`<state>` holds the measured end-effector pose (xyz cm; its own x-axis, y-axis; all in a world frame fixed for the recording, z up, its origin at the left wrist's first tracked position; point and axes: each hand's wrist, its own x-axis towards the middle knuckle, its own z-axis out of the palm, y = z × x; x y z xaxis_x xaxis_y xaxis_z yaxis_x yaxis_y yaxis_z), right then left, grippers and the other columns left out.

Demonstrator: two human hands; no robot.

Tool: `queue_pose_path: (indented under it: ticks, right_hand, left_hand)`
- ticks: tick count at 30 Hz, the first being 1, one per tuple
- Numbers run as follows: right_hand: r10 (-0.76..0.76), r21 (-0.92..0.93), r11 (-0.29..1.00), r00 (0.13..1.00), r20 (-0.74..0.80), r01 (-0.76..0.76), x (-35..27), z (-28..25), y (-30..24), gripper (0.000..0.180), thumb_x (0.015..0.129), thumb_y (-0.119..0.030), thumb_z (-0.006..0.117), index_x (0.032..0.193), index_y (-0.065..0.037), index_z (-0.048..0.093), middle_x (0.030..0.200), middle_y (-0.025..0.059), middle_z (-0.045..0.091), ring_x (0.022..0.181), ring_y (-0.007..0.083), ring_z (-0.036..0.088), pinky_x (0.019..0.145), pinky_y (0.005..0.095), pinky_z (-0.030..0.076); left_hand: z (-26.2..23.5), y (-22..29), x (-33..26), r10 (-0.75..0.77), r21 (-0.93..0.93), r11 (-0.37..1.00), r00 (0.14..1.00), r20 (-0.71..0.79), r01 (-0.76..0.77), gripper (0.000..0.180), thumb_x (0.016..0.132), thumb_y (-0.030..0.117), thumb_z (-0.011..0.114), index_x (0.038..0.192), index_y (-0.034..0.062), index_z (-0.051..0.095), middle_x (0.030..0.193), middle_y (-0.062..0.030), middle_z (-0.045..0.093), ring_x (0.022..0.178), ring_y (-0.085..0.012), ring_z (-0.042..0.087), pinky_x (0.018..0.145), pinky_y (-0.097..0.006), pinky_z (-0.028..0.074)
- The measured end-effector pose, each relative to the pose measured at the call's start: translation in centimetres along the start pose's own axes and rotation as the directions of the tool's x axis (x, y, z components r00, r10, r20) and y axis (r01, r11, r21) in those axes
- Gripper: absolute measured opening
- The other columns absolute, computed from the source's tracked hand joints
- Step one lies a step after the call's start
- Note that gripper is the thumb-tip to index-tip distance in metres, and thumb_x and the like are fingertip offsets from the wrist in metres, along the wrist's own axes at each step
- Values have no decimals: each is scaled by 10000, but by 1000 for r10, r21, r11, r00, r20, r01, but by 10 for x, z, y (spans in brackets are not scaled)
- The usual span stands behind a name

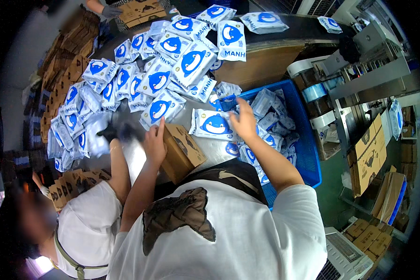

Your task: The person places blue stacks into a processing machine and then packs white and blue pouches of wet wipes into cardboard boxes by hand.

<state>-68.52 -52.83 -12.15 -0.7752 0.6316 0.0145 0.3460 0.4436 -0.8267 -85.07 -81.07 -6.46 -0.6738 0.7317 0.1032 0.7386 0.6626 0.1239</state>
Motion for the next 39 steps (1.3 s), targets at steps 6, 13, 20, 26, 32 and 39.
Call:
queue_pose_path:
  ticks: [6,13,20,26,32,39]
  right_hand:
    - [-151,-670,625,904,400,401,-10,68,-13,1008,573,-333,798,1414,-315,242,1377,243,280,1281,425,255,1005,651,164]
    - [14,690,580,852,523,-433,4,0,-105,939,641,-184,771,1402,-54,237,1339,174,389,1242,287,389,998,400,355]
    - [-403,738,655,749,526,-166,-52,26,-177,934,683,-246,780,1403,-29,225,1358,179,353,1267,278,345,1054,384,267]
    - [-391,-212,840,829,401,499,-75,53,-147,697,796,-413,638,1343,-80,364,1366,293,279,1254,462,296,1038,466,278]
    - [-161,-359,821,783,600,444,-70,72,-120,595,819,-337,614,1356,-254,372,1383,339,250,1189,509,384,958,513,370]
    - [-23,115,987,620,784,-108,-84,83,-101,899,749,-182,651,1447,-76,94,1091,243,566,884,324,608,783,361,480]
  left_hand:
    - [1,6,9,19,-65,998,1000,-21,-21,811,681,-39,571,1405,245,341,1051,-75,468,901,-283,484,718,-374,470]
    - [12,-7,-2,9,-35,999,995,-101,-13,811,666,-9,600,1393,260,363,1007,-78,472,856,-285,484,683,-373,471]
    - [68,-19,10,-275,-984,104,955,111,145,312,878,181,489,1167,99,572,997,-86,575,818,-167,566,705,-311,494]
    - [57,-43,-4,-321,-979,140,942,95,147,216,887,176,596,977,-10,657,882,-46,643,748,-103,562,658,-226,435]
    - [57,-32,10,-462,-959,43,857,230,280,221,860,204,639,826,-13,658,769,-41,641,692,-97,550,649,-240,426]
    - [-10,11,-19,-290,-588,807,904,-314,55,262,838,200,627,1016,11,596,1074,-140,574,993,-329,521,865,-387,419]
